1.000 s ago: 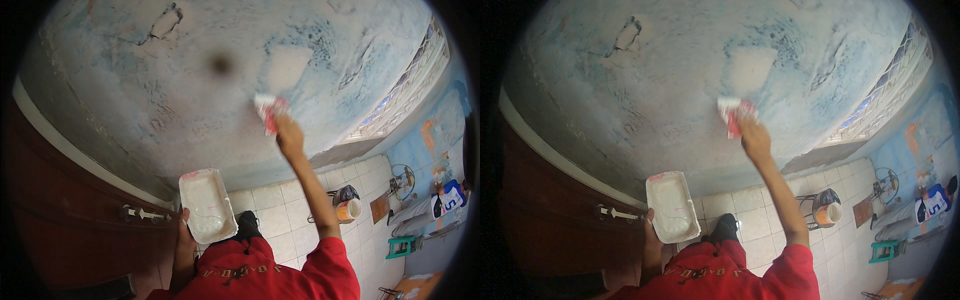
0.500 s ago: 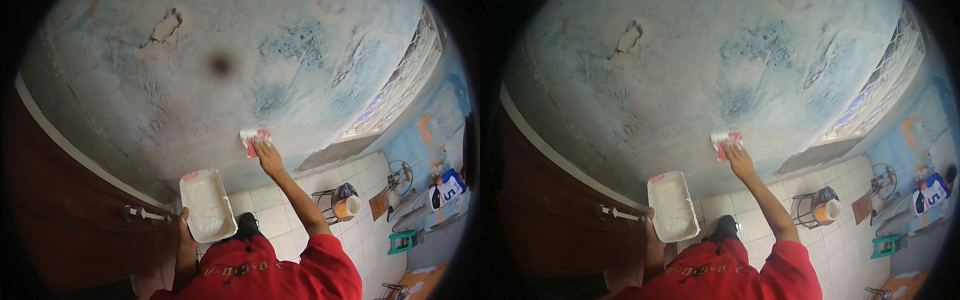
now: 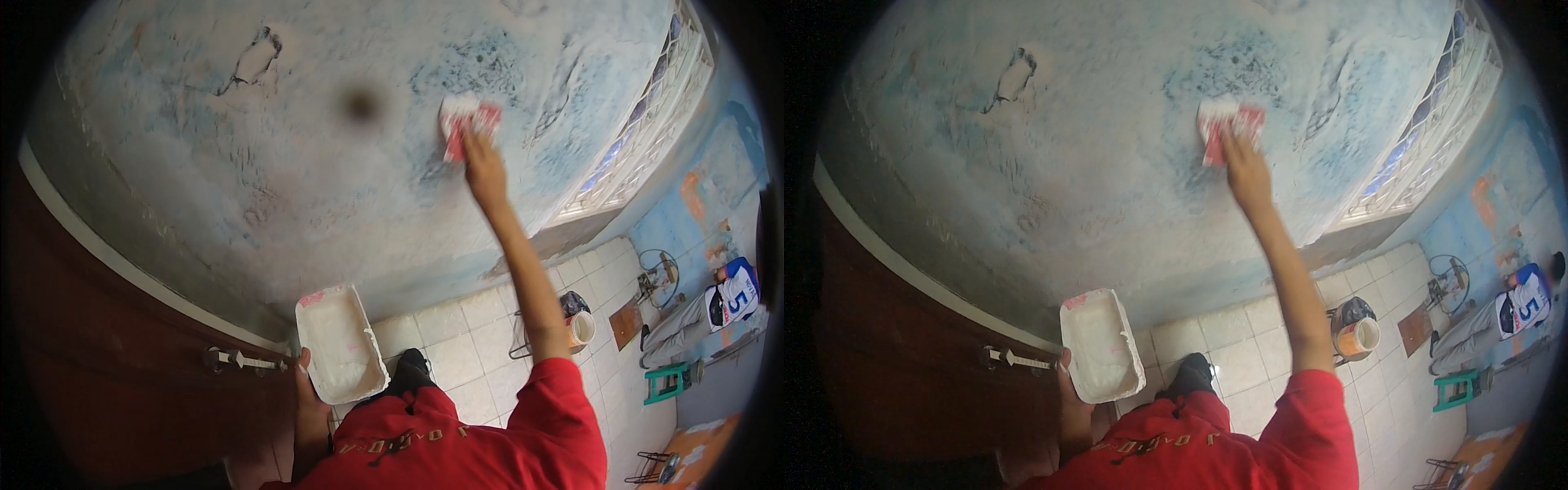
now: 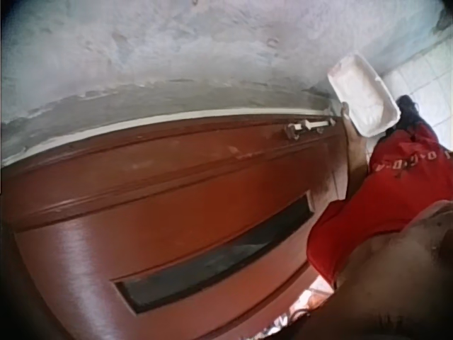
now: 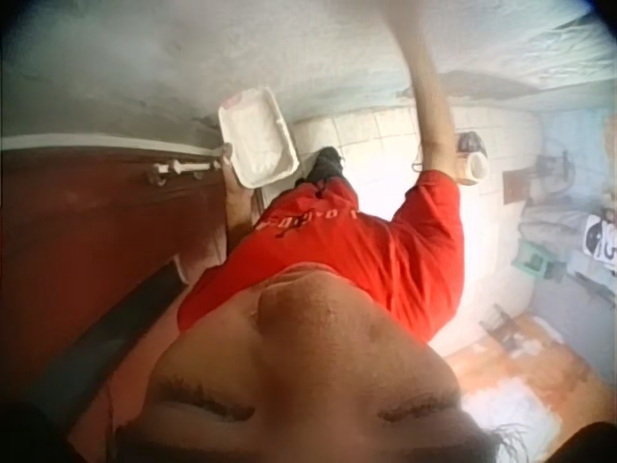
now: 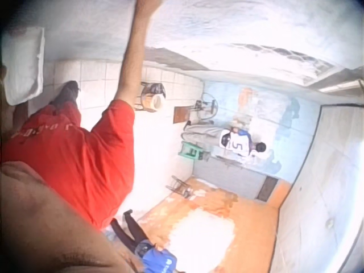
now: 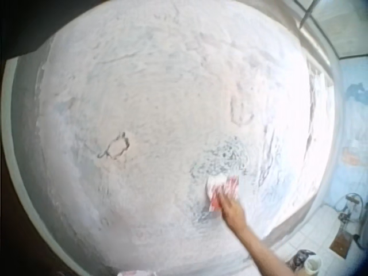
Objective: The person applies white plaster or filler to a damaged area on a wall using a red scraper, repeatedly dipping the scraper into a small container of plaster to spread it over the cracks and holes.
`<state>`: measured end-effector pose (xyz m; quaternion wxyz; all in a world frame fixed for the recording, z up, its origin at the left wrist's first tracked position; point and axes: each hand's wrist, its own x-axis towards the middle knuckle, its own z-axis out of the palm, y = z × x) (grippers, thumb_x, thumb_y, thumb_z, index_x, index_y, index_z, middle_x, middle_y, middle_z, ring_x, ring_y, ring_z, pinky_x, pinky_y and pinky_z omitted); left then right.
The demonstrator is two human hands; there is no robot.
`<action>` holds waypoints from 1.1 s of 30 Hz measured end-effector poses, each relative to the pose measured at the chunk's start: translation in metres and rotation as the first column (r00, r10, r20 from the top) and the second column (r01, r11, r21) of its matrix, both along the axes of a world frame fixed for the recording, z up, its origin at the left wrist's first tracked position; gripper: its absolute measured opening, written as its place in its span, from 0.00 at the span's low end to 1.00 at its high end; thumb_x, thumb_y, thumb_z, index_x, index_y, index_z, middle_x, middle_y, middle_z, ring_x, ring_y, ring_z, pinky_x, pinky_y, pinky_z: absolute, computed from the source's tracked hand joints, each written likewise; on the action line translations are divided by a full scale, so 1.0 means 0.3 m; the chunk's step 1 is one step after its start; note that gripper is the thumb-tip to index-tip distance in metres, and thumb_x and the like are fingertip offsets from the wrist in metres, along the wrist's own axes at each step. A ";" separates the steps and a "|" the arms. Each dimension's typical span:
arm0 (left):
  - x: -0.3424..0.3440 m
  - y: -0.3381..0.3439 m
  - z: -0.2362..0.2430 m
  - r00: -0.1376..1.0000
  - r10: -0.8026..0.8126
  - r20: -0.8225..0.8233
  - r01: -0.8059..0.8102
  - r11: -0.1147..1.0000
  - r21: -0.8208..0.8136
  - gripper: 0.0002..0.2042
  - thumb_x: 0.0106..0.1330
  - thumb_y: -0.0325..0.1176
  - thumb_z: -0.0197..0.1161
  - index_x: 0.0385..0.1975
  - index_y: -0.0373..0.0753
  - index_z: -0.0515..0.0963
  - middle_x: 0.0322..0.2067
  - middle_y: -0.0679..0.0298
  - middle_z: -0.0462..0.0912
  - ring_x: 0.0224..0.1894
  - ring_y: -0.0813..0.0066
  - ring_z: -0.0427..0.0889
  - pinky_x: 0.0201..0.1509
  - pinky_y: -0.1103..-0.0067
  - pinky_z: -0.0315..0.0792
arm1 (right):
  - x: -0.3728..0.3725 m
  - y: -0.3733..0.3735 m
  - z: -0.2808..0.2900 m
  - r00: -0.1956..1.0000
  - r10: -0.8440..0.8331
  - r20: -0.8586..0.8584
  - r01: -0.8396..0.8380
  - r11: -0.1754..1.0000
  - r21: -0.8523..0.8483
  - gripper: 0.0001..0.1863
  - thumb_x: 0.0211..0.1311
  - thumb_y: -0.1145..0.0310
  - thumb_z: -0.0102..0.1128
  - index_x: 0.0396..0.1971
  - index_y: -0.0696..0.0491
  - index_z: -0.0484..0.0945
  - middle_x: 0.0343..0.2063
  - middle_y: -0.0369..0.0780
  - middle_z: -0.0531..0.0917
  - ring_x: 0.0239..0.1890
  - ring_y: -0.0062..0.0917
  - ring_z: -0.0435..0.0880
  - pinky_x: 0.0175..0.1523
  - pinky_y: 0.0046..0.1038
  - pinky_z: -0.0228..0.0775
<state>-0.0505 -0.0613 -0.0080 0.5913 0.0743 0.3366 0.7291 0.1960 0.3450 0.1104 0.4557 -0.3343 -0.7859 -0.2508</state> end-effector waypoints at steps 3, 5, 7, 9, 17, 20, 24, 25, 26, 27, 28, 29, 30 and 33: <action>0.004 0.011 0.001 1.000 -0.022 -0.010 0.022 1.000 0.017 0.35 0.66 0.51 0.58 0.67 0.35 0.62 0.62 0.54 0.72 0.62 0.56 0.73 0.66 0.62 0.67 | -0.011 -0.088 -0.365 0.992 0.107 0.062 -0.093 0.975 -0.200 0.30 0.59 0.78 0.49 0.65 0.53 0.68 0.60 0.51 0.73 0.60 0.45 0.75 0.60 0.42 0.68; 0.004 0.018 0.001 0.999 -0.036 -0.023 0.036 0.999 0.005 0.35 0.65 0.52 0.59 0.67 0.34 0.62 0.62 0.54 0.72 0.62 0.56 0.73 0.66 0.62 0.67 | 0.029 -0.162 -0.521 0.987 0.125 0.104 -0.080 0.929 -0.362 0.29 0.59 0.79 0.49 0.64 0.54 0.70 0.61 0.51 0.73 0.60 0.42 0.75 0.60 0.41 0.68; -0.008 0.027 0.001 0.998 -0.036 -0.043 0.036 0.999 0.011 0.36 0.65 0.53 0.59 0.66 0.34 0.63 0.61 0.54 0.72 0.61 0.56 0.74 0.66 0.62 0.68 | 0.044 -0.212 -0.520 0.978 0.166 0.124 -0.123 0.946 -0.299 0.28 0.59 0.79 0.49 0.63 0.54 0.71 0.60 0.50 0.74 0.60 0.41 0.76 0.59 0.41 0.69; -0.015 0.027 -0.004 0.999 -0.032 -0.044 0.032 0.999 0.009 0.36 0.65 0.54 0.59 0.66 0.34 0.63 0.61 0.53 0.72 0.60 0.56 0.74 0.65 0.62 0.69 | 0.078 -0.183 -0.458 0.970 0.190 0.152 -0.151 0.960 -0.237 0.28 0.58 0.80 0.50 0.62 0.54 0.72 0.59 0.49 0.75 0.59 0.40 0.76 0.59 0.40 0.70; 0.003 0.036 0.014 0.998 -0.039 -0.052 0.038 0.999 -0.014 0.38 0.64 0.55 0.59 0.67 0.36 0.61 0.62 0.53 0.72 0.62 0.54 0.73 0.66 0.60 0.68 | -0.049 -0.060 0.418 0.991 0.123 -0.050 -0.105 0.956 0.275 0.28 0.56 0.80 0.53 0.60 0.51 0.75 0.56 0.46 0.79 0.53 0.39 0.81 0.51 0.36 0.73; 0.008 0.029 0.014 0.999 -0.032 -0.033 0.033 0.999 0.024 0.37 0.65 0.54 0.59 0.67 0.34 0.61 0.61 0.53 0.72 0.61 0.55 0.73 0.66 0.62 0.68 | -0.107 -0.028 0.261 1.000 0.012 0.003 -0.012 0.982 0.188 0.28 0.56 0.78 0.53 0.61 0.51 0.74 0.51 0.46 0.80 0.47 0.38 0.82 0.47 0.34 0.73; 0.020 0.041 0.008 0.998 -0.049 -0.037 0.050 0.999 0.010 0.36 0.65 0.53 0.59 0.67 0.35 0.62 0.61 0.53 0.72 0.62 0.55 0.73 0.66 0.61 0.68 | -0.078 -0.109 -0.235 0.992 0.084 0.099 -0.075 0.993 -0.094 0.30 0.58 0.77 0.53 0.64 0.51 0.70 0.57 0.47 0.77 0.55 0.39 0.79 0.53 0.37 0.73; 0.023 0.040 0.009 0.997 -0.060 -0.047 0.060 0.998 0.008 0.37 0.64 0.54 0.60 0.67 0.36 0.62 0.61 0.53 0.72 0.62 0.54 0.73 0.66 0.60 0.68 | -0.056 -0.141 -0.353 0.983 0.115 0.141 -0.096 0.986 -0.140 0.30 0.58 0.77 0.53 0.64 0.51 0.70 0.58 0.47 0.76 0.57 0.39 0.78 0.54 0.38 0.73; 0.021 0.039 0.000 0.997 -0.059 -0.044 0.059 0.998 0.009 0.37 0.64 0.54 0.60 0.67 0.36 0.62 0.61 0.53 0.72 0.62 0.54 0.73 0.66 0.60 0.68 | -0.042 -0.175 -0.432 0.982 0.127 0.142 -0.107 0.984 -0.144 0.30 0.57 0.78 0.53 0.63 0.49 0.72 0.57 0.46 0.78 0.55 0.37 0.80 0.53 0.37 0.74; 0.018 0.027 -0.007 0.997 -0.062 -0.050 0.063 0.998 0.014 0.36 0.64 0.54 0.60 0.67 0.36 0.62 0.61 0.52 0.72 0.61 0.54 0.73 0.66 0.60 0.68 | -0.041 -0.195 -0.429 0.980 0.141 0.140 -0.120 0.982 -0.144 0.30 0.57 0.78 0.53 0.63 0.49 0.72 0.57 0.46 0.78 0.55 0.37 0.80 0.53 0.37 0.74; 0.006 0.026 -0.015 0.995 -0.076 -0.058 0.077 0.997 0.024 0.36 0.65 0.53 0.59 0.67 0.35 0.62 0.61 0.52 0.72 0.61 0.54 0.74 0.65 0.60 0.68 | -0.029 -0.210 -0.418 0.980 0.156 0.126 -0.136 0.978 -0.156 0.30 0.56 0.78 0.53 0.62 0.48 0.73 0.55 0.45 0.80 0.53 0.36 0.81 0.51 0.36 0.75; 0.002 0.025 -0.013 0.995 -0.072 -0.063 0.074 0.997 0.027 0.36 0.65 0.53 0.59 0.67 0.35 0.62 0.61 0.52 0.72 0.61 0.54 0.74 0.65 0.60 0.68 | -0.025 -0.230 -0.380 0.979 0.172 0.108 -0.153 0.974 -0.167 0.30 0.55 0.78 0.54 0.61 0.47 0.75 0.53 0.44 0.81 0.52 0.35 0.83 0.50 0.35 0.76; 0.001 0.025 -0.011 0.996 -0.054 -0.064 0.055 0.998 0.013 0.36 0.65 0.53 0.59 0.66 0.35 0.62 0.60 0.52 0.73 0.61 0.54 0.74 0.65 0.60 0.69 | -0.023 -0.198 -0.310 0.985 0.157 0.077 -0.147 0.981 -0.125 0.30 0.53 0.79 0.54 0.60 0.46 0.76 0.50 0.43 0.83 0.49 0.34 0.84 0.47 0.34 0.76; 0.005 0.018 -0.001 0.997 -0.058 -0.047 0.056 0.998 -0.033 0.34 0.66 0.52 0.58 0.66 0.35 0.63 0.60 0.53 0.73 0.60 0.56 0.75 0.65 0.61 0.69 | -0.057 -0.176 0.127 0.997 0.073 -0.003 -0.071 0.982 0.173 0.27 0.54 0.78 0.56 0.57 0.48 0.79 0.49 0.42 0.83 0.46 0.34 0.85 0.45 0.32 0.76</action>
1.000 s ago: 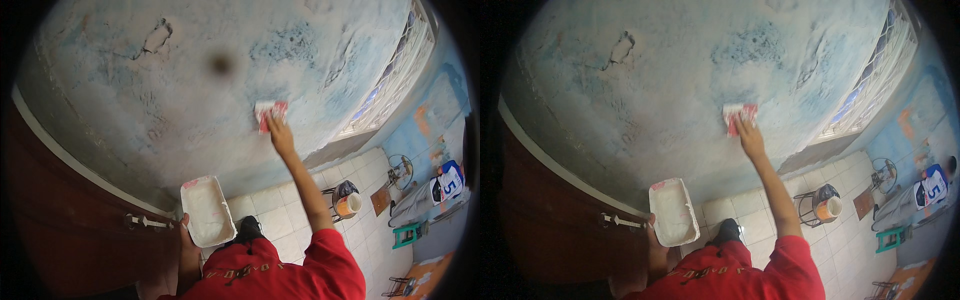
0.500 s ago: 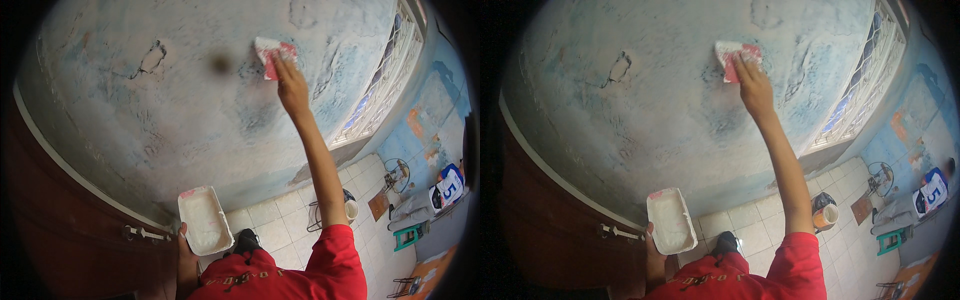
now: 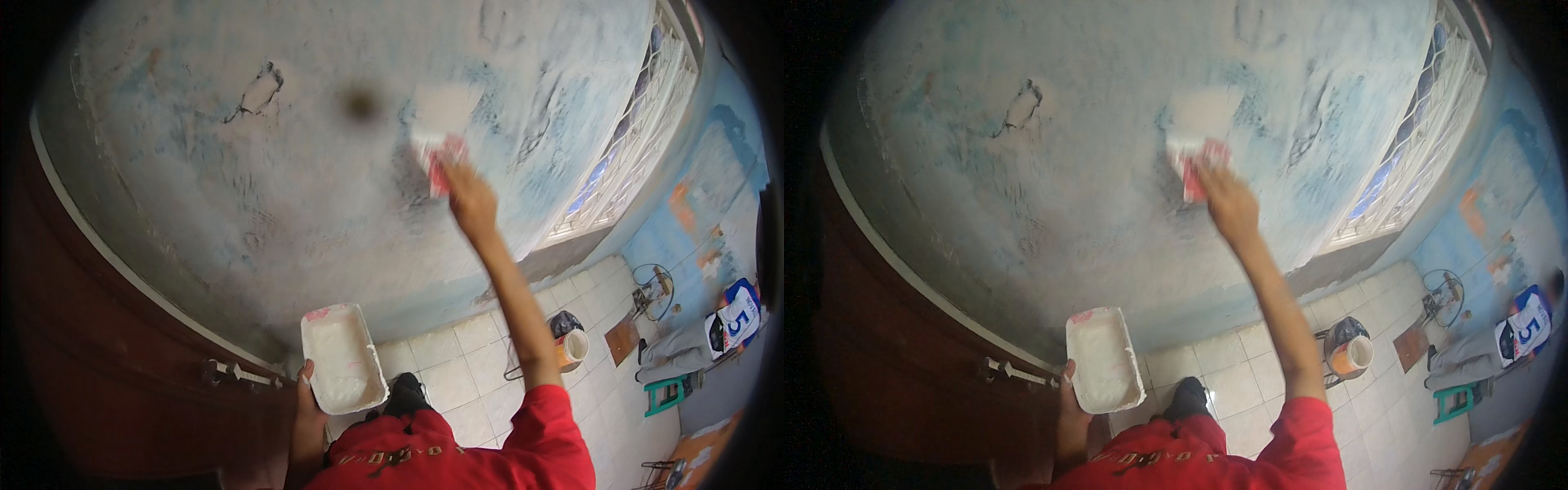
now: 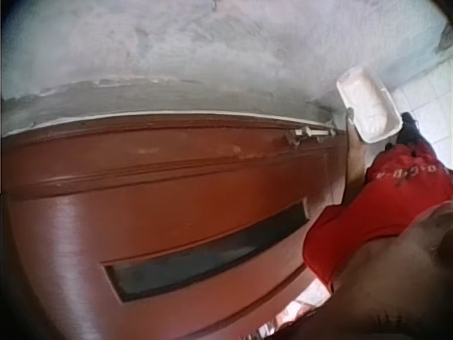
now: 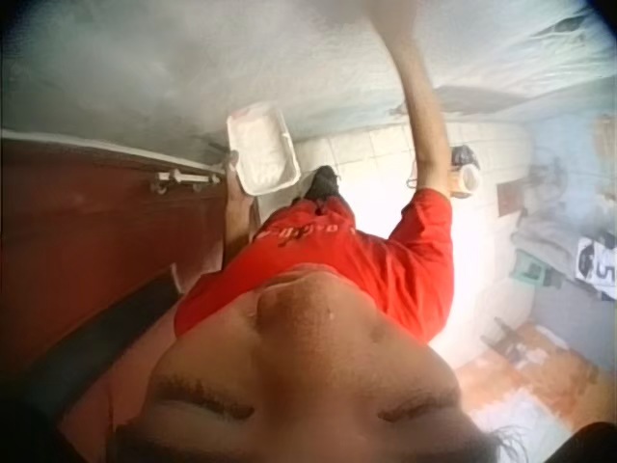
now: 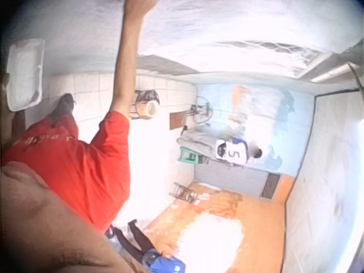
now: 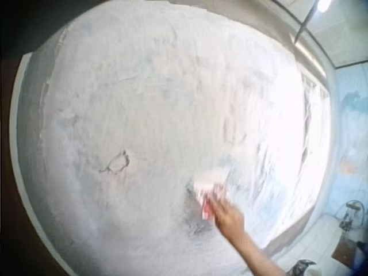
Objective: The person applies white plaster or filler to a damaged area on a wall using a red scraper, repeatedly dipping the scraper into a small container of plaster to spread it over the cracks and holes.
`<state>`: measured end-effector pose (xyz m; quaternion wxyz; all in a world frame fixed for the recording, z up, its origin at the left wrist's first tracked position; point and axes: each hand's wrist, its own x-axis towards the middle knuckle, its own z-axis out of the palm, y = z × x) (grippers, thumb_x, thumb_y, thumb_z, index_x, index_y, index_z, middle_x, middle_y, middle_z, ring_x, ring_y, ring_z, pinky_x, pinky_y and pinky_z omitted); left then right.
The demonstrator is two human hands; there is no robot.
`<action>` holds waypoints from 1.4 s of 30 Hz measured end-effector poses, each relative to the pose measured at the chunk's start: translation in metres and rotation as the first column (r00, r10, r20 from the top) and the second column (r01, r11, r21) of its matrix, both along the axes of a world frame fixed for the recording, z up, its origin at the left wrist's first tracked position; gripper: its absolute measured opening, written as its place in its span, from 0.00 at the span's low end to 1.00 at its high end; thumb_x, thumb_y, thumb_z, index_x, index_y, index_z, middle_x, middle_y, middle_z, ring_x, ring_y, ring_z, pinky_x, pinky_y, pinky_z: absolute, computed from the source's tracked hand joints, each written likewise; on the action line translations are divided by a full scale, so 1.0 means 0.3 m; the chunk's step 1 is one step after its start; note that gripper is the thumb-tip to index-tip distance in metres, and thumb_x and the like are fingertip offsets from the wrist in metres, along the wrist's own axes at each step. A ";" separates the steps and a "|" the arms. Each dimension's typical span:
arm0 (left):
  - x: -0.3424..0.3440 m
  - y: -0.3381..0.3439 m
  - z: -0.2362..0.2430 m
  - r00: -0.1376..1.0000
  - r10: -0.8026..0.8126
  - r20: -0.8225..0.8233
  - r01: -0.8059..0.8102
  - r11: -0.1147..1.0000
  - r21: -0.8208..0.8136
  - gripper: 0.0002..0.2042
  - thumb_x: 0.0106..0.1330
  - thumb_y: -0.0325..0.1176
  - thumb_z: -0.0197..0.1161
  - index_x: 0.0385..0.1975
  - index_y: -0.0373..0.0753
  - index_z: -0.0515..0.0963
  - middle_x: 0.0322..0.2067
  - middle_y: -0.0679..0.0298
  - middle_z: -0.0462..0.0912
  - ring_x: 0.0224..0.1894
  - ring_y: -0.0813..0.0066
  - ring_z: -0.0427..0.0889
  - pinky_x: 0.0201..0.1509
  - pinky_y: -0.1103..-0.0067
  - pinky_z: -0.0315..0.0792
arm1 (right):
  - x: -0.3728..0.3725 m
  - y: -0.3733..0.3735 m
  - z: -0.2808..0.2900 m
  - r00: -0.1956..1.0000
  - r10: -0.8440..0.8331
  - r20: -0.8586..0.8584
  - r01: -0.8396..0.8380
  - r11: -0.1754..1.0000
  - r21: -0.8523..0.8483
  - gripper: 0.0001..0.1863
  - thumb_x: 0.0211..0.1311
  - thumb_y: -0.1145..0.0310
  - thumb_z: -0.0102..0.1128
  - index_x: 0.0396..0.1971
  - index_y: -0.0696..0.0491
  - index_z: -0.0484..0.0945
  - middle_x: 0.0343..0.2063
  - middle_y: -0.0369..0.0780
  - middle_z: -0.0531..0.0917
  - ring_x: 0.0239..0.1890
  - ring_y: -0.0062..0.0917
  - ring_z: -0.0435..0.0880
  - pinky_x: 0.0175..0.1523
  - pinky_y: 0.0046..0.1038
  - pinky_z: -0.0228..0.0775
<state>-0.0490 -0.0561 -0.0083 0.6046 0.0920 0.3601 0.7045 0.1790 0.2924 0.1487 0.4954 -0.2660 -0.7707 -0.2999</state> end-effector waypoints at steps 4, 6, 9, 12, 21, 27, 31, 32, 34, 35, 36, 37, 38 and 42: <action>0.022 0.004 -0.003 1.000 -0.025 -0.005 0.025 1.000 -0.008 0.32 0.68 0.50 0.57 0.66 0.36 0.62 0.60 0.54 0.73 0.60 0.58 0.75 0.64 0.63 0.69 | -0.079 0.067 0.290 0.998 -0.001 -0.057 0.007 0.993 0.115 0.26 0.57 0.77 0.56 0.59 0.50 0.76 0.53 0.45 0.80 0.51 0.38 0.81 0.51 0.35 0.74; 0.029 -0.016 0.001 1.000 -0.029 0.003 0.029 0.999 -0.016 0.32 0.68 0.50 0.57 0.66 0.35 0.62 0.60 0.54 0.73 0.60 0.58 0.75 0.64 0.63 0.70 | -0.109 0.081 0.230 1.000 -0.005 -0.014 0.006 0.998 0.057 0.28 0.59 0.76 0.54 0.62 0.51 0.72 0.57 0.46 0.78 0.57 0.42 0.77 0.57 0.37 0.71; 0.008 -0.042 -0.022 1.000 0.004 -0.007 -0.004 1.000 -0.020 0.32 0.68 0.50 0.57 0.66 0.35 0.62 0.60 0.54 0.73 0.60 0.58 0.74 0.64 0.63 0.69 | -0.133 0.053 -0.112 0.997 0.022 0.078 -0.006 0.980 -0.197 0.28 0.59 0.76 0.51 0.63 0.51 0.71 0.60 0.46 0.75 0.58 0.41 0.76 0.59 0.38 0.70; 0.009 -0.039 -0.022 1.000 -0.013 0.023 0.013 1.000 0.006 0.33 0.68 0.51 0.57 0.66 0.35 0.62 0.60 0.54 0.73 0.61 0.58 0.74 0.65 0.63 0.69 | -0.046 0.001 -0.519 0.967 0.074 0.242 -0.001 0.958 -0.287 0.30 0.60 0.75 0.50 0.65 0.50 0.69 0.62 0.45 0.73 0.61 0.39 0.75 0.58 0.38 0.71; -0.010 -0.034 -0.041 1.000 -0.013 -0.025 0.012 0.999 -0.043 0.34 0.67 0.51 0.58 0.66 0.34 0.62 0.61 0.53 0.73 0.61 0.57 0.74 0.65 0.62 0.69 | 0.090 0.107 -0.028 0.999 0.048 -0.022 -0.046 0.995 0.091 0.28 0.49 0.81 0.57 0.54 0.49 0.79 0.43 0.43 0.85 0.41 0.35 0.85 0.39 0.36 0.73; 0.023 -0.012 -0.042 0.999 -0.025 -0.028 0.025 0.999 -0.023 0.35 0.66 0.52 0.59 0.67 0.34 0.62 0.60 0.52 0.73 0.61 0.54 0.75 0.65 0.60 0.69 | 0.078 0.228 0.163 0.997 -0.065 -0.051 0.070 0.992 0.106 0.26 0.57 0.78 0.55 0.59 0.51 0.75 0.49 0.44 0.82 0.52 0.37 0.81 0.47 0.36 0.71; 0.037 -0.012 -0.021 0.998 -0.054 0.016 0.053 0.999 0.012 0.34 0.68 0.51 0.57 0.67 0.35 0.62 0.61 0.55 0.72 0.61 0.58 0.74 0.64 0.64 0.69 | 0.087 0.161 -0.325 0.999 0.011 0.045 -0.002 0.980 -0.198 0.27 0.56 0.78 0.53 0.60 0.53 0.73 0.56 0.46 0.78 0.59 0.39 0.77 0.62 0.40 0.69; 0.035 -0.008 -0.029 0.998 -0.060 0.014 0.060 0.998 0.014 0.34 0.68 0.51 0.57 0.67 0.35 0.62 0.61 0.55 0.72 0.61 0.58 0.74 0.64 0.64 0.69 | 0.098 0.114 -0.453 0.996 0.041 0.085 -0.014 0.953 -0.301 0.27 0.57 0.78 0.53 0.60 0.54 0.73 0.58 0.46 0.77 0.60 0.41 0.76 0.62 0.41 0.68; 0.036 -0.007 -0.031 0.998 -0.066 -0.007 0.066 0.998 0.000 0.34 0.67 0.51 0.57 0.67 0.35 0.61 0.62 0.55 0.72 0.62 0.58 0.73 0.65 0.64 0.68 | 0.100 0.033 -0.605 0.993 0.029 0.116 0.010 0.946 -0.325 0.27 0.57 0.77 0.52 0.60 0.55 0.72 0.58 0.46 0.77 0.61 0.43 0.75 0.62 0.40 0.68; 0.032 -0.013 -0.039 0.998 -0.063 -0.013 0.063 0.998 -0.006 0.34 0.67 0.51 0.57 0.67 0.35 0.61 0.62 0.55 0.72 0.62 0.58 0.73 0.65 0.64 0.68 | 0.106 -0.001 -0.641 0.992 0.040 0.116 0.001 0.941 -0.339 0.27 0.56 0.77 0.53 0.59 0.55 0.74 0.56 0.46 0.79 0.59 0.42 0.76 0.61 0.40 0.69; 0.027 -0.015 -0.052 0.997 -0.069 -0.021 0.069 0.998 -0.014 0.34 0.67 0.52 0.57 0.67 0.35 0.61 0.62 0.55 0.72 0.62 0.58 0.73 0.65 0.64 0.68 | 0.118 -0.018 -0.664 0.992 0.049 0.116 -0.005 0.935 -0.353 0.26 0.55 0.78 0.53 0.58 0.55 0.75 0.54 0.45 0.80 0.58 0.42 0.78 0.60 0.39 0.70; 0.022 -0.007 -0.057 0.996 -0.082 -0.030 0.081 0.997 -0.014 0.34 0.67 0.52 0.57 0.67 0.35 0.61 0.61 0.55 0.72 0.62 0.58 0.73 0.65 0.64 0.68 | 0.134 -0.008 -0.644 0.993 0.043 0.110 -0.002 0.937 -0.351 0.26 0.55 0.78 0.53 0.58 0.55 0.75 0.54 0.45 0.80 0.58 0.42 0.78 0.60 0.39 0.70; 0.018 -0.006 -0.059 0.996 -0.080 -0.032 0.080 0.997 -0.015 0.34 0.67 0.52 0.57 0.67 0.35 0.61 0.61 0.55 0.72 0.62 0.58 0.73 0.65 0.64 0.68 | 0.139 -0.002 -0.580 0.995 0.086 0.056 -0.065 0.951 -0.302 0.26 0.54 0.79 0.53 0.57 0.54 0.76 0.52 0.45 0.82 0.55 0.41 0.80 0.58 0.39 0.72; 0.026 -0.004 -0.029 0.997 -0.062 -0.053 0.061 0.997 -0.036 0.34 0.68 0.52 0.57 0.67 0.35 0.61 0.61 0.55 0.72 0.62 0.59 0.73 0.65 0.64 0.68 | 0.111 0.079 -0.065 0.997 -0.017 -0.076 0.015 1.000 -0.024 0.27 0.54 0.80 0.55 0.57 0.50 0.78 0.48 0.46 0.83 0.50 0.41 0.83 0.50 0.37 0.75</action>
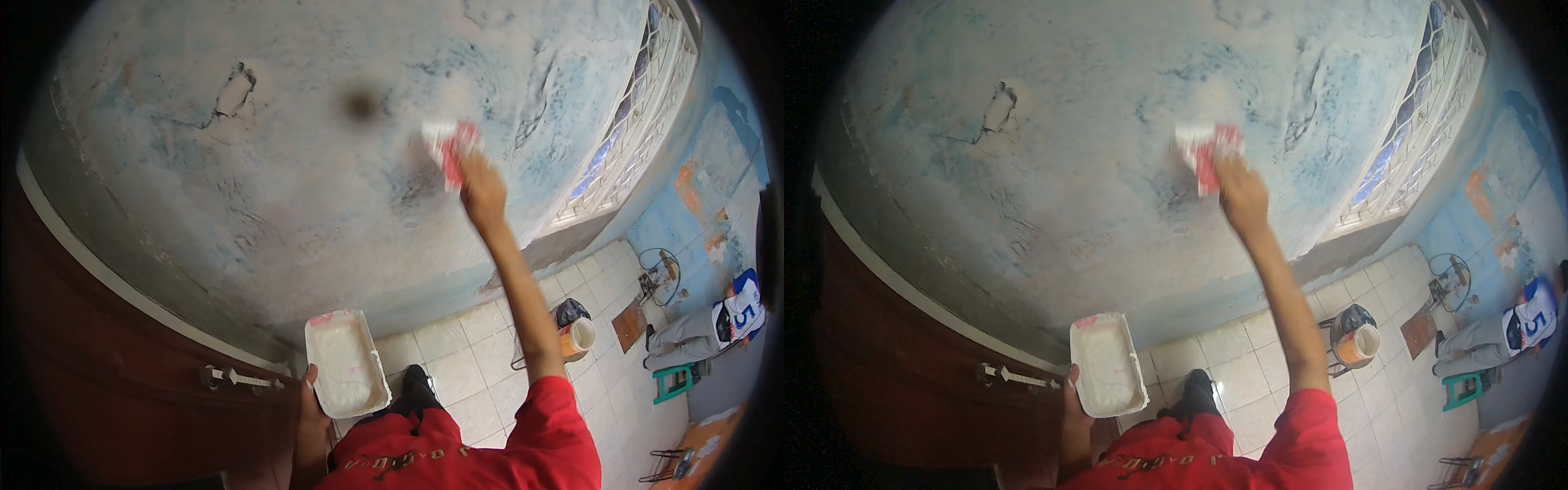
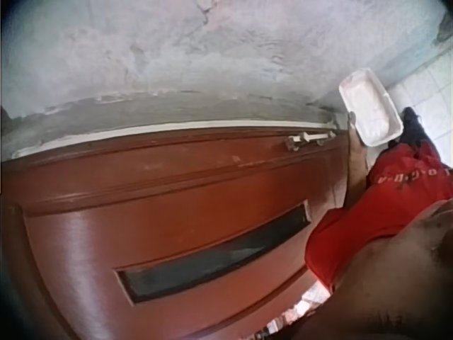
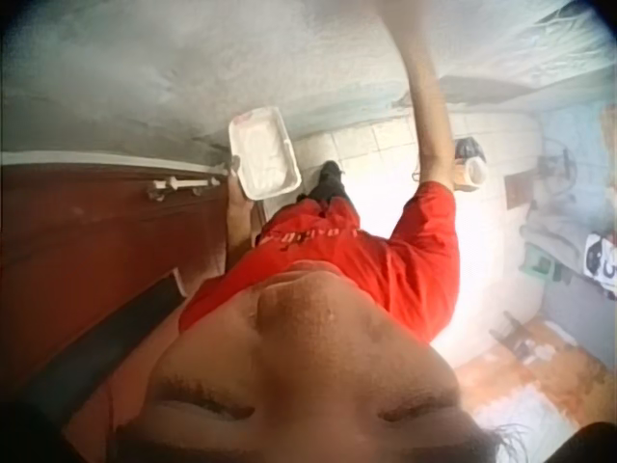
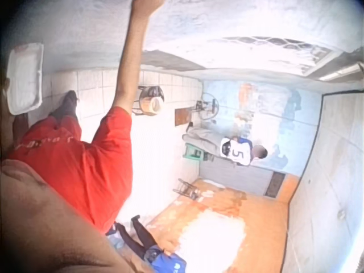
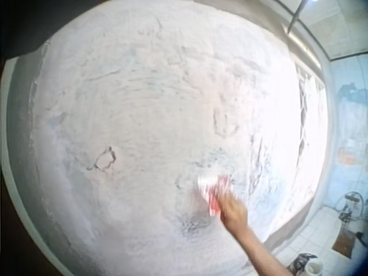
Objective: The person applies white plaster or filler to a damaged area on a wall using a red scraper, repeatedly dipping the scraper into a small container of plaster to spread it over the cracks and holes.
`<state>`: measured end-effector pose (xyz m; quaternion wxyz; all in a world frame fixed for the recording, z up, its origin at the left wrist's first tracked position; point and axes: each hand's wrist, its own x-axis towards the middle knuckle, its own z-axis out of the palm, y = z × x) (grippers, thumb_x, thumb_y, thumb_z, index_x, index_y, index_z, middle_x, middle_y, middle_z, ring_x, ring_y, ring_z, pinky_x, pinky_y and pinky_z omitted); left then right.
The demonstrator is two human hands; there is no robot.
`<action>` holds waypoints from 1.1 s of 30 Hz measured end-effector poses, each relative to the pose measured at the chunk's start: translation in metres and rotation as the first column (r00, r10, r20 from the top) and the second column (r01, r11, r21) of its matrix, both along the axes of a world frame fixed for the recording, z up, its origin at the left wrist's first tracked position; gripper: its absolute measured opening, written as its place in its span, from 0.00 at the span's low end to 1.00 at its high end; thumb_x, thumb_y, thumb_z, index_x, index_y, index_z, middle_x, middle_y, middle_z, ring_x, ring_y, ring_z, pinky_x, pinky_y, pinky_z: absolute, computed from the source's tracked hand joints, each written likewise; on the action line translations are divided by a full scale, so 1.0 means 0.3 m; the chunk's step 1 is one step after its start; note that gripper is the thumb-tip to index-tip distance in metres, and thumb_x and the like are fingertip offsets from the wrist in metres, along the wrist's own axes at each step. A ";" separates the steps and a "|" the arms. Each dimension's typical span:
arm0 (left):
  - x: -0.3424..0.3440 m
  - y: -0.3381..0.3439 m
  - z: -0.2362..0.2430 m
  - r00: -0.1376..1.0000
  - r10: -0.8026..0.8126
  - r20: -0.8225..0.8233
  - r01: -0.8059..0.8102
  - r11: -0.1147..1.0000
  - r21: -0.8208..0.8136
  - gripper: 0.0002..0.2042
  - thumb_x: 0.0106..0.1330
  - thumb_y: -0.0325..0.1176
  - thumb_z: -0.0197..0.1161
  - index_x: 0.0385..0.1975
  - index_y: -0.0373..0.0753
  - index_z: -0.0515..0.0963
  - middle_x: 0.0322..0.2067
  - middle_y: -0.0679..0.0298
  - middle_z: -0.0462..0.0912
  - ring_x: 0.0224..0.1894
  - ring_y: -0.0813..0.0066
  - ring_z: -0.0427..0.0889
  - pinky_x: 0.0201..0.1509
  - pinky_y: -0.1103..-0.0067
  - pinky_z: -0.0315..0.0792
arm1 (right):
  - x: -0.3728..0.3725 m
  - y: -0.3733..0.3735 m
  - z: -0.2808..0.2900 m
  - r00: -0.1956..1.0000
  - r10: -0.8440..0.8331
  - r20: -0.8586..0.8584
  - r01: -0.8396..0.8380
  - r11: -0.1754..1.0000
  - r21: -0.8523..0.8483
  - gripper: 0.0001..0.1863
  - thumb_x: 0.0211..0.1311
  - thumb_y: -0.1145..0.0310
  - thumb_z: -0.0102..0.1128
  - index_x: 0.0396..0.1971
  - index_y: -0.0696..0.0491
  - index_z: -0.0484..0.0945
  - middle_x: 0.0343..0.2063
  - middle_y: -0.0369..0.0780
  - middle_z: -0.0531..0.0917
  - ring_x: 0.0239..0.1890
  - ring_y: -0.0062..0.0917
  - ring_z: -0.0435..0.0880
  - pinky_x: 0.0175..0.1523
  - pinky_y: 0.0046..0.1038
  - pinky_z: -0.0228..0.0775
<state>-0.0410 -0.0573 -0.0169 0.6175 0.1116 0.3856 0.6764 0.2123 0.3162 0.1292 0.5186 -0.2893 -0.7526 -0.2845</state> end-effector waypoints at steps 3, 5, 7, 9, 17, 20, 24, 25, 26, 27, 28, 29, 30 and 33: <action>0.015 0.010 0.004 1.000 -0.014 0.005 0.014 1.000 -0.022 0.34 0.68 0.52 0.56 0.67 0.35 0.61 0.61 0.55 0.72 0.62 0.59 0.73 0.65 0.64 0.68 | -0.042 0.054 0.330 0.999 0.017 -0.037 -0.009 0.980 0.200 0.25 0.59 0.78 0.53 0.59 0.54 0.75 0.51 0.47 0.81 0.54 0.43 0.79 0.55 0.38 0.71; 0.022 0.014 -0.007 1.000 -0.018 0.019 0.019 0.999 -0.029 0.34 0.68 0.52 0.56 0.67 0.35 0.61 0.61 0.55 0.72 0.62 0.58 0.74 0.65 0.63 0.68 | -0.090 0.071 0.308 1.000 -0.008 -0.015 0.010 0.990 0.143 0.25 0.58 0.78 0.53 0.59 0.55 0.74 0.51 0.47 0.81 0.54 0.42 0.79 0.55 0.38 0.71; 0.031 0.015 -0.017 0.999 -0.014 0.039 0.014 1.000 -0.017 0.34 0.68 0.52 0.57 0.67 0.35 0.61 0.62 0.55 0.72 0.62 0.58 0.73 0.65 0.63 0.68 | -0.121 0.096 0.179 1.000 0.012 0.002 -0.012 0.997 0.074 0.26 0.58 0.79 0.51 0.59 0.55 0.73 0.50 0.47 0.80 0.53 0.41 0.79 0.55 0.38 0.70; 0.040 0.011 -0.008 0.998 0.013 0.053 -0.012 1.000 -0.017 0.34 0.68 0.51 0.57 0.67 0.35 0.61 0.62 0.54 0.72 0.62 0.57 0.74 0.65 0.63 0.69 | -0.137 0.054 -0.065 0.996 0.032 0.079 -0.021 0.991 -0.133 0.26 0.58 0.77 0.50 0.60 0.55 0.72 0.54 0.47 0.79 0.58 0.41 0.77 0.57 0.41 0.69; 0.012 0.014 -0.023 0.999 0.047 0.015 -0.047 0.999 0.001 0.34 0.67 0.50 0.58 0.66 0.34 0.61 0.61 0.53 0.72 0.62 0.57 0.73 0.65 0.63 0.69 | -0.068 -0.116 -0.425 0.971 0.189 0.148 -0.148 0.957 -0.248 0.27 0.54 0.80 0.52 0.58 0.55 0.76 0.52 0.45 0.81 0.54 0.38 0.80 0.60 0.38 0.71; 0.003 0.003 -0.016 0.997 0.061 0.041 -0.063 0.998 0.029 0.34 0.67 0.50 0.58 0.66 0.34 0.61 0.61 0.53 0.72 0.62 0.56 0.73 0.66 0.63 0.69 | -0.085 -0.061 -0.052 0.996 0.082 0.018 -0.081 0.995 -0.059 0.26 0.52 0.84 0.54 0.54 0.55 0.78 0.48 0.47 0.84 0.47 0.41 0.84 0.48 0.36 0.76; 0.018 -0.008 0.032 0.998 0.043 0.048 -0.044 0.999 0.018 0.35 0.66 0.51 0.58 0.67 0.34 0.60 0.62 0.53 0.71 0.62 0.56 0.73 0.66 0.62 0.68 | -0.075 0.024 0.352 0.994 0.011 -0.105 -0.001 0.995 0.098 0.26 0.58 0.82 0.53 0.59 0.53 0.75 0.53 0.47 0.80 0.53 0.44 0.80 0.54 0.38 0.73; 0.022 -0.005 0.034 0.998 0.022 0.064 -0.023 0.999 0.027 0.36 0.66 0.51 0.58 0.68 0.34 0.60 0.62 0.53 0.71 0.63 0.56 0.72 0.66 0.62 0.68 | -0.063 0.052 0.352 0.996 -0.002 -0.087 0.008 0.998 0.063 0.26 0.58 0.81 0.53 0.59 0.53 0.75 0.53 0.47 0.80 0.53 0.43 0.80 0.54 0.38 0.73; 0.027 -0.006 0.038 0.998 0.017 0.064 -0.019 0.999 0.028 0.36 0.66 0.51 0.58 0.68 0.34 0.60 0.62 0.53 0.71 0.63 0.56 0.72 0.66 0.62 0.68 | -0.054 0.086 0.322 0.998 -0.011 -0.067 0.013 1.000 0.025 0.26 0.58 0.81 0.53 0.59 0.54 0.74 0.53 0.48 0.80 0.53 0.43 0.80 0.54 0.38 0.73; 0.032 -0.009 0.043 0.998 0.014 0.069 -0.016 0.999 0.029 0.36 0.66 0.52 0.58 0.68 0.34 0.60 0.62 0.53 0.71 0.63 0.56 0.72 0.66 0.62 0.68 | -0.046 0.106 0.238 0.999 -0.026 -0.025 0.026 0.999 0.020 0.25 0.58 0.80 0.52 0.59 0.55 0.74 0.53 0.48 0.80 0.53 0.42 0.80 0.54 0.39 0.72; 0.031 -0.010 0.047 0.997 0.011 0.072 -0.013 0.999 0.032 0.36 0.66 0.52 0.59 0.68 0.34 0.59 0.62 0.53 0.71 0.63 0.56 0.72 0.66 0.62 0.68 | -0.038 0.111 0.123 0.999 -0.041 0.018 0.041 0.999 0.016 0.25 0.58 0.78 0.51 0.59 0.56 0.73 0.53 0.49 0.80 0.53 0.41 0.80 0.54 0.40 0.72; 0.026 -0.018 0.045 0.997 0.021 0.069 -0.024 0.999 0.030 0.36 0.66 0.52 0.59 0.68 0.34 0.59 0.62 0.53 0.71 0.63 0.56 0.72 0.66 0.62 0.68 | -0.055 0.079 -0.001 0.999 0.016 0.047 -0.013 0.998 -0.067 0.25 0.58 0.78 0.51 0.59 0.57 0.73 0.52 0.48 0.80 0.54 0.41 0.80 0.54 0.40 0.72; 0.025 -0.018 0.042 0.998 0.042 0.043 -0.043 0.999 0.028 0.36 0.66 0.52 0.59 0.68 0.35 0.60 0.62 0.53 0.71 0.63 0.56 0.72 0.66 0.62 0.68 | -0.057 0.032 -0.119 0.995 0.068 0.077 -0.057 0.988 -0.142 0.26 0.58 0.78 0.51 0.59 0.57 0.73 0.52 0.48 0.80 0.54 0.40 0.80 0.54 0.40 0.72; 0.020 -0.011 0.013 0.998 0.043 0.035 -0.043 0.999 -0.003 0.36 0.66 0.52 0.59 0.67 0.35 0.60 0.61 0.54 0.72 0.62 0.57 0.73 0.65 0.63 0.69 | 0.008 -0.074 -0.421 0.980 0.048 0.192 -0.005 0.975 -0.220 0.26 0.57 0.79 0.51 0.59 0.57 0.73 0.53 0.47 0.81 0.54 0.39 0.81 0.54 0.38 0.73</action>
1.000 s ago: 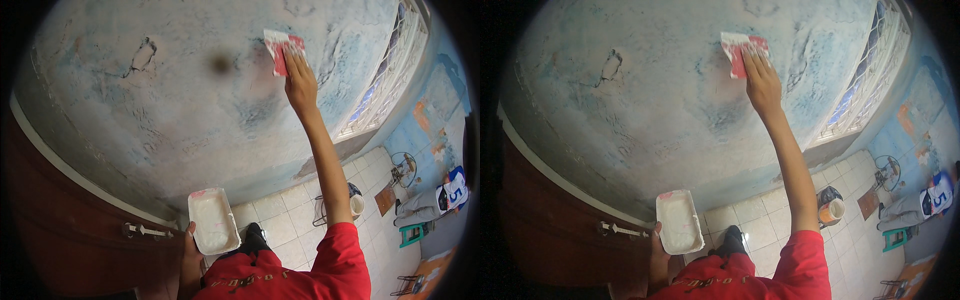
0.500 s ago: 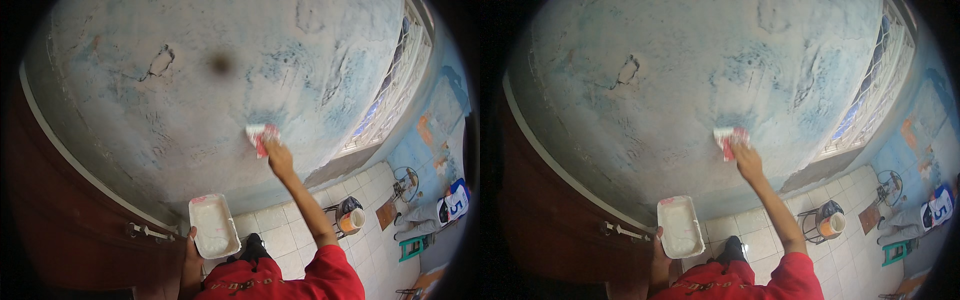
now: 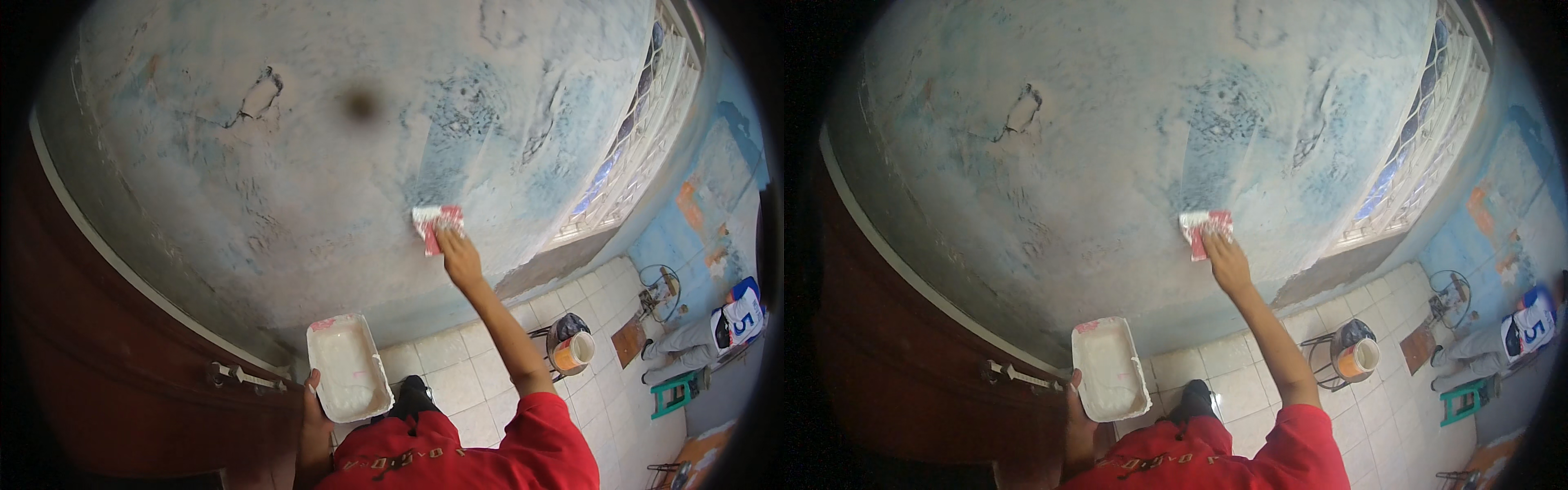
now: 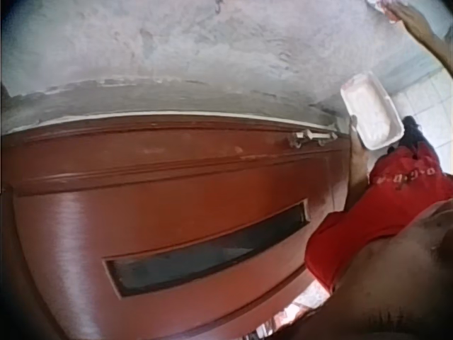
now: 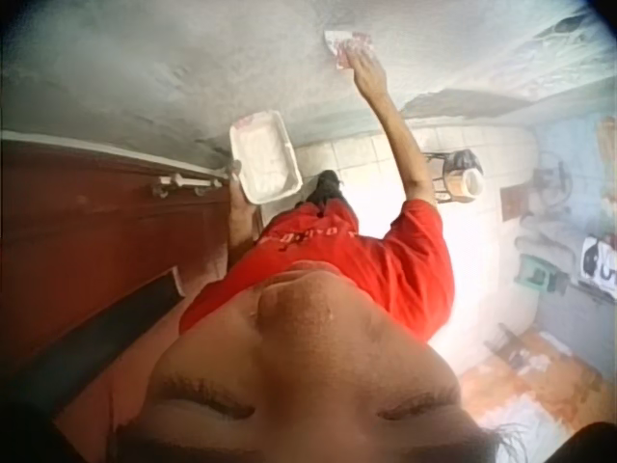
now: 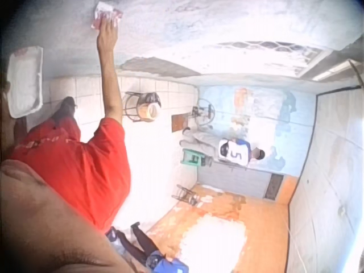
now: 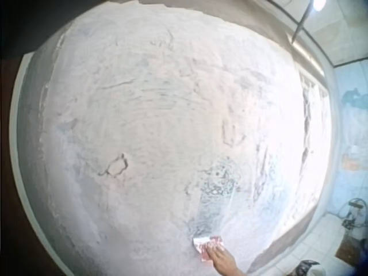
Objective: The person applies white plaster or filler to a damaged area on a wall using a red scraper, repeatedly dipping the scraper into a small container of plaster to spread it over the cracks and holes.
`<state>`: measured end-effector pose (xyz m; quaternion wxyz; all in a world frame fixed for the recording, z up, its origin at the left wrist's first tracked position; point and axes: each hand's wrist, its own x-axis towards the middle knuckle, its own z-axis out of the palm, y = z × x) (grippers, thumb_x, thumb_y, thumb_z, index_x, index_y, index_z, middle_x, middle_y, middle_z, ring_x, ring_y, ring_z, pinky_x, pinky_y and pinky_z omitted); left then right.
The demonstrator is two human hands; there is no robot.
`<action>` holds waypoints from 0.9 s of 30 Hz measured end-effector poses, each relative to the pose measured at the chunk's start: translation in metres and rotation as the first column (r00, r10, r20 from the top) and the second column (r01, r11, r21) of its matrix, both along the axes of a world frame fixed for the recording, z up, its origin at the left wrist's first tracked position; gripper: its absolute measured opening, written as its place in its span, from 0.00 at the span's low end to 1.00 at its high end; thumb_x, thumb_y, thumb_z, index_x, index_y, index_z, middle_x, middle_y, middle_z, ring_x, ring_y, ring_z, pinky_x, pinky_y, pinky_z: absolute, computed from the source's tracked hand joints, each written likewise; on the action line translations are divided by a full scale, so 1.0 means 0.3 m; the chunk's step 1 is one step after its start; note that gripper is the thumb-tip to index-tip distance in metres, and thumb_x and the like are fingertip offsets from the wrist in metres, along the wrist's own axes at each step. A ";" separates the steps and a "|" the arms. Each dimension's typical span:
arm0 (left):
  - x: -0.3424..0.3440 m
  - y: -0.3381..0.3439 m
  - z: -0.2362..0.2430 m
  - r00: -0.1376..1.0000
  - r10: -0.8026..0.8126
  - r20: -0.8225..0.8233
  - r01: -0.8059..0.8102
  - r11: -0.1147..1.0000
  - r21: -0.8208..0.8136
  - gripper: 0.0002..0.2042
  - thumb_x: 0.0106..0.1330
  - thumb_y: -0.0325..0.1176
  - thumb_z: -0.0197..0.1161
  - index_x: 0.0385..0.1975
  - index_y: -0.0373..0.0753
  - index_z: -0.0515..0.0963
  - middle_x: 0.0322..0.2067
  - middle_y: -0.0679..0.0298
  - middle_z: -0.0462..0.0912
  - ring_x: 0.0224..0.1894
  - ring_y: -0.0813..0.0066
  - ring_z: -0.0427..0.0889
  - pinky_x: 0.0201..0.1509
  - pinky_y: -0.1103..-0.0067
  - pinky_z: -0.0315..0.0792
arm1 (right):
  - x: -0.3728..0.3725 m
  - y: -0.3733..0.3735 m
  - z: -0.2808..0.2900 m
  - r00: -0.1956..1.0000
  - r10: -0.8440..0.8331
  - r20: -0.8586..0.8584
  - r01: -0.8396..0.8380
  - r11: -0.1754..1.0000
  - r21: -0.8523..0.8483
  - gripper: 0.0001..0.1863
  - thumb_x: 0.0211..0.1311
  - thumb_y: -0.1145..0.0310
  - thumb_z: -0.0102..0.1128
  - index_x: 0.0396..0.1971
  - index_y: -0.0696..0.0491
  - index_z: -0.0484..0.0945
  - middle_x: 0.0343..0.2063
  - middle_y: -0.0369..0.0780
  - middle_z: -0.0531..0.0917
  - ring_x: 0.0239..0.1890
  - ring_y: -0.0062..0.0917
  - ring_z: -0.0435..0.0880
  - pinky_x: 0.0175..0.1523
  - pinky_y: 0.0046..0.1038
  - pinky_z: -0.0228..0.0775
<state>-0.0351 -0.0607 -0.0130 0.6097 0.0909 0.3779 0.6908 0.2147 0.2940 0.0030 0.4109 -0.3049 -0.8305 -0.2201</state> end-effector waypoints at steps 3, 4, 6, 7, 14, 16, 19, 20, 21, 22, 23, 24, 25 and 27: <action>-0.021 0.004 -0.009 1.000 -0.008 -0.006 0.008 1.000 0.019 0.35 0.67 0.51 0.58 0.67 0.35 0.61 0.60 0.55 0.73 0.61 0.58 0.73 0.64 0.64 0.69 | 0.002 -0.034 -0.012 1.000 0.005 0.027 -0.004 0.998 -0.066 0.27 0.56 0.79 0.52 0.59 0.56 0.74 0.53 0.47 0.81 0.54 0.38 0.81 0.54 0.37 0.73; -0.033 0.000 -0.011 1.000 -0.007 -0.023 0.008 0.999 0.045 0.34 0.67 0.51 0.58 0.67 0.35 0.61 0.60 0.55 0.73 0.61 0.59 0.74 0.64 0.64 0.69 | -0.016 -0.023 0.069 0.998 0.053 -0.033 -0.055 0.997 -0.047 0.27 0.56 0.80 0.52 0.58 0.55 0.75 0.52 0.47 0.81 0.53 0.38 0.81 0.55 0.37 0.73; -0.041 0.009 -0.003 1.000 -0.023 -0.007 0.023 0.998 0.064 0.33 0.68 0.50 0.57 0.67 0.35 0.61 0.60 0.55 0.73 0.61 0.59 0.74 0.64 0.64 0.69 | -0.024 0.019 0.279 0.989 0.078 -0.128 -0.071 0.996 0.060 0.27 0.55 0.82 0.52 0.58 0.53 0.76 0.52 0.47 0.81 0.53 0.39 0.81 0.55 0.37 0.73; -0.042 0.008 -0.002 0.999 -0.035 0.010 0.034 0.997 0.074 0.33 0.68 0.50 0.57 0.67 0.35 0.62 0.60 0.56 0.73 0.61 0.60 0.74 0.64 0.64 0.69 | -0.036 0.048 0.397 0.983 0.070 -0.170 -0.047 0.990 0.135 0.27 0.54 0.82 0.52 0.57 0.53 0.76 0.51 0.47 0.81 0.52 0.39 0.81 0.55 0.37 0.73; -0.031 -0.009 0.003 0.999 -0.039 0.027 0.039 0.999 0.029 0.33 0.68 0.50 0.57 0.66 0.36 0.62 0.60 0.55 0.73 0.61 0.59 0.74 0.63 0.64 0.70 | -0.194 0.055 0.629 0.991 0.057 -0.117 -0.035 0.983 0.182 0.25 0.56 0.79 0.51 0.57 0.56 0.74 0.49 0.45 0.82 0.54 0.40 0.79 0.55 0.38 0.71; -0.035 -0.014 -0.023 1.000 0.010 -0.003 -0.010 1.000 0.015 0.34 0.67 0.51 0.58 0.67 0.36 0.61 0.61 0.54 0.72 0.61 0.57 0.74 0.64 0.63 0.69 | -0.203 0.040 0.369 0.996 0.050 -0.070 -0.044 0.996 0.083 0.25 0.57 0.77 0.51 0.58 0.56 0.73 0.50 0.45 0.81 0.55 0.38 0.79 0.55 0.38 0.71; -0.034 -0.015 -0.025 0.999 -0.001 0.041 0.001 1.000 0.014 0.34 0.66 0.51 0.58 0.67 0.37 0.61 0.61 0.54 0.72 0.62 0.57 0.73 0.64 0.62 0.69 | -0.159 -0.057 0.036 0.998 0.039 0.049 -0.040 0.999 0.021 0.25 0.58 0.77 0.51 0.58 0.55 0.74 0.51 0.45 0.82 0.52 0.37 0.81 0.53 0.37 0.73; -0.034 -0.021 -0.021 0.999 -0.002 0.044 0.001 1.000 0.013 0.34 0.66 0.51 0.58 0.67 0.37 0.61 0.61 0.54 0.72 0.62 0.57 0.73 0.64 0.62 0.69 | -0.146 -0.074 0.012 0.998 0.038 0.052 -0.039 0.999 0.020 0.25 0.58 0.77 0.51 0.58 0.55 0.74 0.51 0.45 0.82 0.52 0.37 0.81 0.53 0.37 0.73; -0.034 -0.025 -0.017 1.000 -0.006 0.027 0.006 1.000 0.022 0.34 0.66 0.51 0.58 0.67 0.36 0.61 0.61 0.54 0.72 0.62 0.56 0.73 0.65 0.62 0.69 | -0.123 -0.084 -0.005 0.997 0.060 0.051 -0.057 0.997 -0.061 0.25 0.58 0.77 0.52 0.58 0.54 0.75 0.50 0.45 0.82 0.51 0.37 0.82 0.52 0.37 0.74; -0.042 -0.015 -0.009 1.000 -0.012 0.003 0.012 0.999 0.040 0.35 0.66 0.51 0.58 0.67 0.36 0.61 0.61 0.53 0.72 0.62 0.56 0.73 0.65 0.62 0.69 | -0.103 -0.077 0.000 0.996 0.080 0.041 -0.074 0.989 -0.130 0.24 0.58 0.77 0.52 0.57 0.53 0.75 0.50 0.45 0.83 0.49 0.37 0.83 0.51 0.37 0.75; -0.052 -0.017 -0.009 1.000 -0.014 -0.003 0.014 0.999 0.043 0.35 0.66 0.51 0.58 0.67 0.36 0.61 0.61 0.53 0.72 0.62 0.56 0.73 0.65 0.62 0.69 | -0.089 -0.054 0.066 0.999 0.039 -0.015 -0.040 0.995 -0.095 0.25 0.56 0.79 0.53 0.56 0.53 0.76 0.49 0.46 0.83 0.49 0.39 0.83 0.53 0.37 0.75; -0.062 -0.020 -0.015 1.000 -0.001 -0.016 0.001 1.000 0.029 0.35 0.66 0.51 0.58 0.67 0.36 0.61 0.61 0.53 0.72 0.62 0.56 0.73 0.65 0.62 0.69 | -0.069 0.001 0.155 0.997 -0.001 -0.073 -0.003 0.998 -0.062 0.25 0.54 0.82 0.54 0.55 0.53 0.77 0.49 0.46 0.83 0.49 0.40 0.83 0.54 0.37 0.74; -0.067 -0.025 -0.027 1.000 0.016 -0.022 -0.015 1.000 0.012 0.35 0.66 0.51 0.59 0.67 0.35 0.61 0.61 0.53 0.72 0.62 0.56 0.73 0.65 0.62 0.69 | -0.062 0.029 0.294 0.984 0.047 -0.170 -0.046 0.999 0.012 0.25 0.54 0.82 0.55 0.54 0.54 0.78 0.50 0.48 0.82 0.51 0.43 0.82 0.56 0.38 0.73; -0.066 -0.029 -0.030 0.998 0.019 -0.055 -0.018 1.000 0.021 0.36 0.65 0.52 0.59 0.67 0.35 0.61 0.61 0.52 0.72 0.62 0.55 0.74 0.65 0.61 0.69 | -0.047 0.080 0.566 0.967 0.061 -0.246 -0.010 0.979 0.201 0.25 0.55 0.82 0.55 0.55 0.54 0.77 0.51 0.49 0.81 0.53 0.45 0.80 0.58 0.39 0.72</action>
